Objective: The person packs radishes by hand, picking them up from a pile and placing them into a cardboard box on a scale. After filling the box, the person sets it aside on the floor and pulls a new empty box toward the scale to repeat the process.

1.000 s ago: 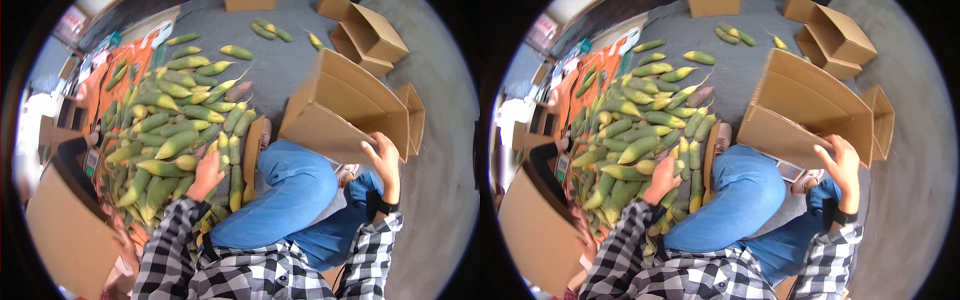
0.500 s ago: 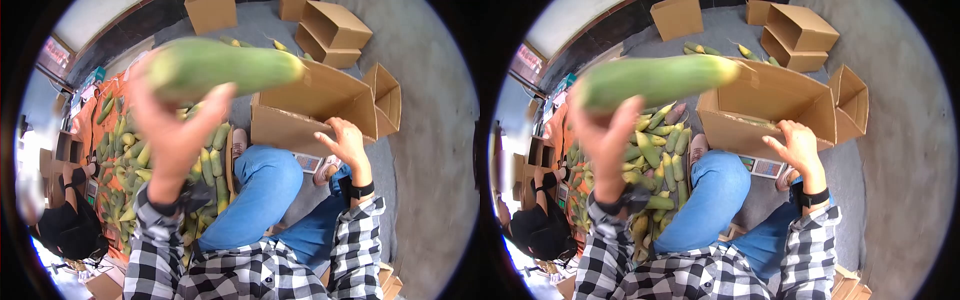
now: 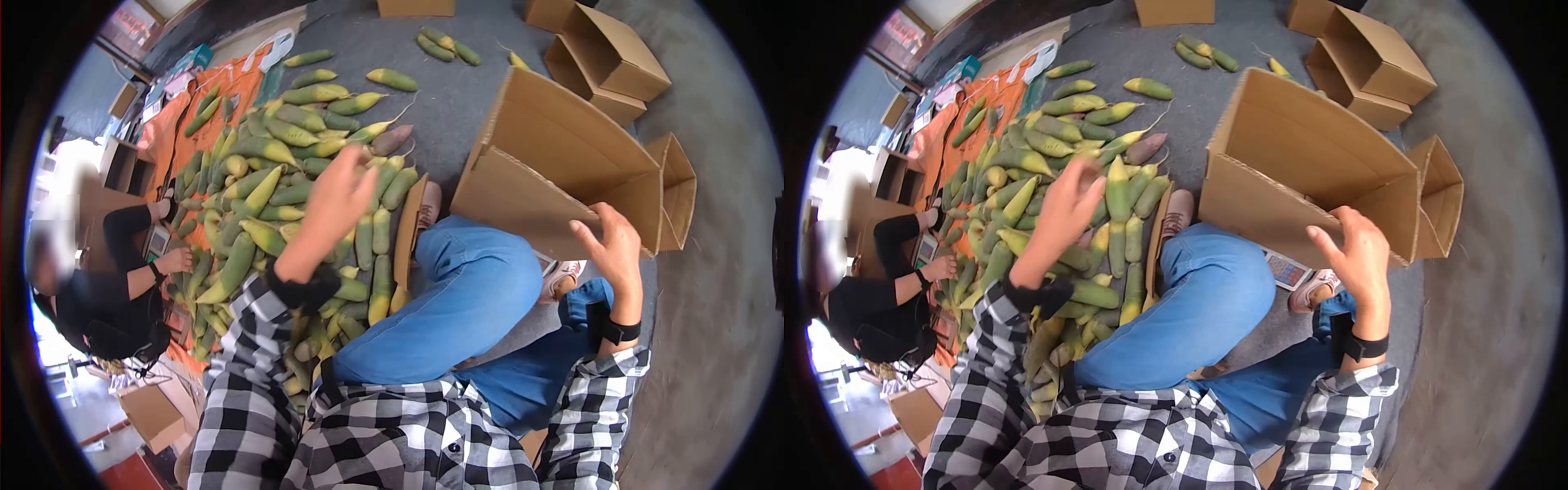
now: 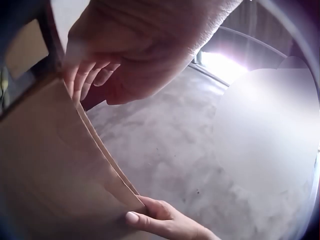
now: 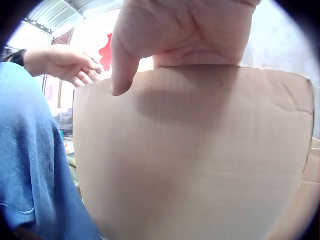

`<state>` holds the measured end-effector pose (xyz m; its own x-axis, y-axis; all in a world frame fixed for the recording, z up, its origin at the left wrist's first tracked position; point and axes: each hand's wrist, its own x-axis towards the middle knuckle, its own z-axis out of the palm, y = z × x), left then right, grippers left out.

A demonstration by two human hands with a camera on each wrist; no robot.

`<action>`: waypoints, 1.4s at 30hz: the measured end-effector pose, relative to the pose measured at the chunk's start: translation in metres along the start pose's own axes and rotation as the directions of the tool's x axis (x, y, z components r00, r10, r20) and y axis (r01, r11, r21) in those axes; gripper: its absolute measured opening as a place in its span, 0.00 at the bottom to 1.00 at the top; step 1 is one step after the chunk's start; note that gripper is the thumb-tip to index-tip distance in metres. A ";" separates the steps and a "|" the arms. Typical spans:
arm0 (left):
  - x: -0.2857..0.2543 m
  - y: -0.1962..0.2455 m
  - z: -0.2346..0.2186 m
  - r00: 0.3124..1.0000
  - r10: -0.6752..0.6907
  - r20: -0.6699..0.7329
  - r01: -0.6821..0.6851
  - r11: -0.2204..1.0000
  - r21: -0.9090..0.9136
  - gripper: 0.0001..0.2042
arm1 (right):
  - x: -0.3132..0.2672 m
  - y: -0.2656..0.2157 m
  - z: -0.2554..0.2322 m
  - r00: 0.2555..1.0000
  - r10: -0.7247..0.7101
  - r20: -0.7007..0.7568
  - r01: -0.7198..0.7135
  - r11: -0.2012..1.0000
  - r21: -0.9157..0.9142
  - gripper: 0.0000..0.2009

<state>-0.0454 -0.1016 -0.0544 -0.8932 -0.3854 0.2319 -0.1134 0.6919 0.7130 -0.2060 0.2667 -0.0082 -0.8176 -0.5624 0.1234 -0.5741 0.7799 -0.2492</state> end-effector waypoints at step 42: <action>-0.144 -0.097 -0.021 0.931 -0.366 -0.010 0.365 0.925 0.104 0.35 | -0.004 0.012 -0.002 1.000 -0.014 -0.021 0.014 1.000 0.007 0.22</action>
<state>0.1028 -0.1259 -0.1433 -0.7852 -0.6181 -0.0383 -0.4760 0.5627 0.6758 -0.2095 0.2793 -0.0102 -0.8103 -0.5673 0.1469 -0.5852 0.7701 -0.2537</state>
